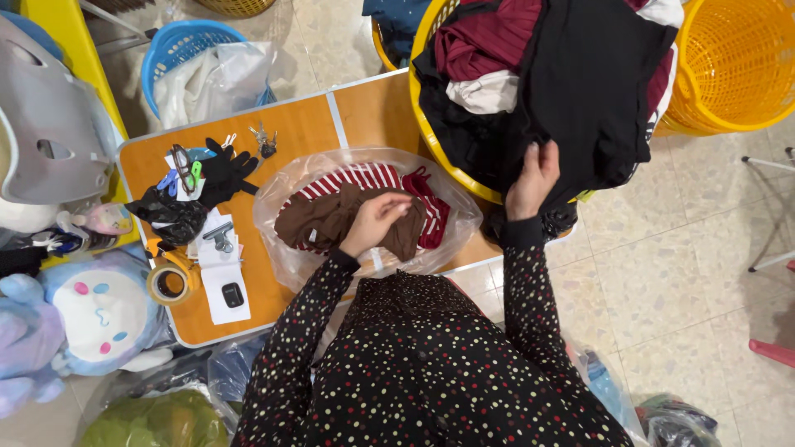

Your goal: The person opens a black plastic bag on the table, then takes garments one at a time from a yellow laundry basket and stacks them on the table, smoothing each item flat with both hands before adding the next piece.

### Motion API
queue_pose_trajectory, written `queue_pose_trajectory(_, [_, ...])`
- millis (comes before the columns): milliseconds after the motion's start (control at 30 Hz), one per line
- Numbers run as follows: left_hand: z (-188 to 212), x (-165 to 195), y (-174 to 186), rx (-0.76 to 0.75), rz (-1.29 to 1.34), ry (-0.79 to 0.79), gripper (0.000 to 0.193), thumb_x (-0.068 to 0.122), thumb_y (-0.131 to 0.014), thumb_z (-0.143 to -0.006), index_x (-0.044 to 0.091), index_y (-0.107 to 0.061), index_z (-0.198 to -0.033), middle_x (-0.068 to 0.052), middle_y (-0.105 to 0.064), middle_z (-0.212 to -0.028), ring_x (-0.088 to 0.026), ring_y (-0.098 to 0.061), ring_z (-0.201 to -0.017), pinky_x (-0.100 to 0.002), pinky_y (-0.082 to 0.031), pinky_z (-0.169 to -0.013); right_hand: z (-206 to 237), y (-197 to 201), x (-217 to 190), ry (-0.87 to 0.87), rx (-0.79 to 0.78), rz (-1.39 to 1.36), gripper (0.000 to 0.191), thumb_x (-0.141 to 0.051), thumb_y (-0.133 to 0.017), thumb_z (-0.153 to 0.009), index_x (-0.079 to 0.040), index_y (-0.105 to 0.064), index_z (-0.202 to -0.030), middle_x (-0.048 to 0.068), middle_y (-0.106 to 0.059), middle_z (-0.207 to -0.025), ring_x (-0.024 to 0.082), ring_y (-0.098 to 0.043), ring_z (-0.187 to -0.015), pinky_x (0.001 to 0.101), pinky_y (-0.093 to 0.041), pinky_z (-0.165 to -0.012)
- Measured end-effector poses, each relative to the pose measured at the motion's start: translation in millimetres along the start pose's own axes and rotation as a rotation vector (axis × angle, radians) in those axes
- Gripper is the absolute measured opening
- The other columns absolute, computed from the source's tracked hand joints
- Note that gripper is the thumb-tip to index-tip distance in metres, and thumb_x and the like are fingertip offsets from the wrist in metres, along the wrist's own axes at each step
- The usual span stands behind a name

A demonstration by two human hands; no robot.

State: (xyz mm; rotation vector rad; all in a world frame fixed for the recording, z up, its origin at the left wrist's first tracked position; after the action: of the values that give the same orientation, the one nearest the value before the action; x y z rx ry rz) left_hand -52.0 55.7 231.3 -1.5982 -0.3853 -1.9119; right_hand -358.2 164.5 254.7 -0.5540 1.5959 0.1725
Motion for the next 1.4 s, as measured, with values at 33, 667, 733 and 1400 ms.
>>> queue_pose_trajectory(33, [-9,11,-8,-0.037,-0.025,-0.047,0.035,0.021,-0.066,-0.102,0.002,-0.067,-0.132,-0.011,-0.072,-0.129,-0.017,-0.07,-0.115,-0.03,-0.056,-0.102,10,-1,-6,0.074,0.011,0.015,0.017,-0.003,-0.06,-0.107,0.004,-0.063,-0.122,0.001,-0.065,-0.111,0.009,-0.057,-0.101,0.0246,-0.049,-0.093])
queue_pose_trajectory(667, [45,121,-8,-0.222,-0.537,-0.294,0.053,-0.008,-0.055,-0.081,0.003,-0.068,-0.131,-0.018,-0.074,-0.117,-0.029,-0.072,-0.114,-0.032,-0.052,-0.103,40,-88,-76,0.194,-1.79,0.825,0.054,-0.005,-0.072,-0.068,-0.007,-0.065,-0.122,0.013,-0.061,-0.127,0.031,-0.047,-0.134,0.0689,-0.015,-0.117])
queue_pose_trajectory(733, [69,130,9,-0.15,-0.484,-0.284,0.062,-0.011,-0.048,-0.074,0.003,-0.066,-0.132,-0.017,-0.073,-0.122,-0.029,-0.071,-0.119,-0.033,-0.051,-0.107,53,-83,-28,0.172,-1.807,0.955,0.042,-0.013,-0.076,-0.071,-0.011,-0.069,-0.112,0.01,-0.067,-0.117,0.029,-0.051,-0.129,0.0669,-0.017,-0.119])
queue_pose_trajectory(1400, [137,41,127,0.315,-0.565,-0.124,0.058,-0.016,-0.045,-0.07,-0.002,-0.07,-0.12,-0.019,-0.076,-0.11,-0.024,-0.073,-0.109,-0.032,-0.052,-0.098,68,-25,-33,0.308,-1.202,1.022,0.031,-0.007,-0.071,-0.084,-0.005,-0.067,-0.115,0.021,-0.067,-0.097,0.043,-0.066,-0.093,0.0496,-0.051,-0.079])
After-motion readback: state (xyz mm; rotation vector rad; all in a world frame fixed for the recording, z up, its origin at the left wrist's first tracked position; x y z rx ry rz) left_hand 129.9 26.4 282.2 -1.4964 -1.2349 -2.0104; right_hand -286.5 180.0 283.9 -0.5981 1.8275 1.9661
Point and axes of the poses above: each hand's wrist, its own z-axis away from the middle knuckle, its own y-axis out of the back of the hand, x = y × z, the point moved 2 cm from there along -z, towards the middle knuckle
